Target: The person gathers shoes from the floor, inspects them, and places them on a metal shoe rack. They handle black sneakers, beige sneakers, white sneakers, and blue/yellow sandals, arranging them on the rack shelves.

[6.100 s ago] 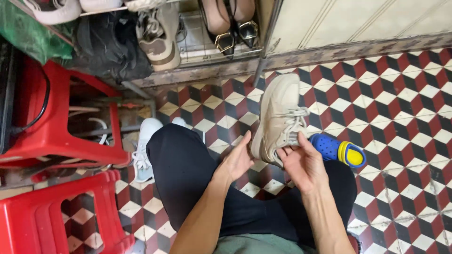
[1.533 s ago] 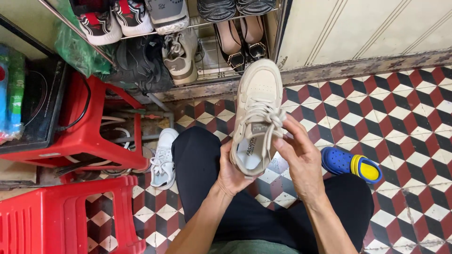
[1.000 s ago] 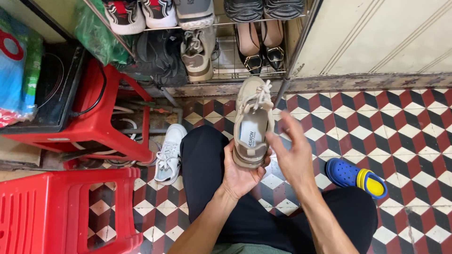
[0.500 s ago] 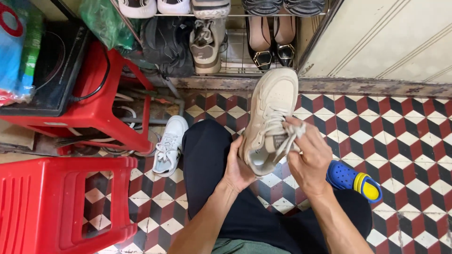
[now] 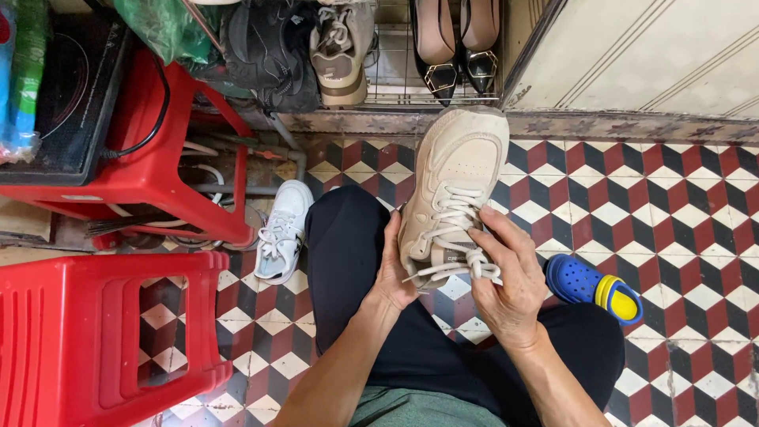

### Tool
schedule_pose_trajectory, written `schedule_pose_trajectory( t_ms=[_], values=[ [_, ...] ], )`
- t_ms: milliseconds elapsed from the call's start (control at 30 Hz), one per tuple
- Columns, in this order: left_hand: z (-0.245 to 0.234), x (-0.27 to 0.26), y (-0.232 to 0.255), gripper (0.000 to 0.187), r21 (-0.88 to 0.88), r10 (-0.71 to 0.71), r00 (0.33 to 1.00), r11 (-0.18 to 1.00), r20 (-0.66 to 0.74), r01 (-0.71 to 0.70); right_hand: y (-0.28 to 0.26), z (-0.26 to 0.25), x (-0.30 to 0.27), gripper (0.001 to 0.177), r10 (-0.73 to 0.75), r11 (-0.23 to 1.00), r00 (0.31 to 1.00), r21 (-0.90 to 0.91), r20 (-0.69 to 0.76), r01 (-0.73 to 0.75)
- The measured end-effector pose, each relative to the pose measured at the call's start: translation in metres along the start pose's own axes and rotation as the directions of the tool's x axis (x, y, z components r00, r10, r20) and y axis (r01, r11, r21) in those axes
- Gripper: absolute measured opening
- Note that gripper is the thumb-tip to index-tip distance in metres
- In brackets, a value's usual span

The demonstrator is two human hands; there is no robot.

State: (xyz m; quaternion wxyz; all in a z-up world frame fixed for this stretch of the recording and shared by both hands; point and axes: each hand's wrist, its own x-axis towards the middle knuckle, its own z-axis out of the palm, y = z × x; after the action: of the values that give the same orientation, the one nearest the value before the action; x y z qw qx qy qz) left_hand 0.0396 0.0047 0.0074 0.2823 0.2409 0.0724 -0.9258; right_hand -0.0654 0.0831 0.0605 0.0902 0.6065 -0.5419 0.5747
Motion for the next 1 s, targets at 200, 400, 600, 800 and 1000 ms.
schedule_pose_trajectory(
  t_ms=[200,400,600,800,1000],
  values=[
    [-0.008,0.003,0.001,0.075,-0.054,0.005,1.0,0.999,-0.011,-0.006,0.002,0.003,0.001,0.018,0.033,0.998,0.999,0.045,0.016,-0.034],
    [-0.008,0.003,-0.001,0.077,-0.1,0.013,1.0,0.995,0.011,-0.012,-0.003,0.009,0.009,0.013,0.07,0.997,0.997,0.019,0.015,-0.071],
    [-0.014,0.005,0.006,0.071,-0.157,0.022,0.998,0.988,0.063,-0.012,-0.008,0.01,0.013,0.016,0.069,0.998,0.996,-0.004,0.056,-0.069],
    [-0.027,0.008,0.005,0.059,-0.108,-0.024,0.991,0.993,0.133,0.039,-0.02,0.015,0.028,0.018,-0.052,0.996,0.985,-0.064,0.166,0.063],
    [-0.01,-0.005,0.006,0.05,-0.134,-0.052,0.999,0.99,-0.001,0.051,-0.018,0.022,0.032,0.024,-0.041,0.996,0.982,-0.077,0.187,0.056]
  ],
)
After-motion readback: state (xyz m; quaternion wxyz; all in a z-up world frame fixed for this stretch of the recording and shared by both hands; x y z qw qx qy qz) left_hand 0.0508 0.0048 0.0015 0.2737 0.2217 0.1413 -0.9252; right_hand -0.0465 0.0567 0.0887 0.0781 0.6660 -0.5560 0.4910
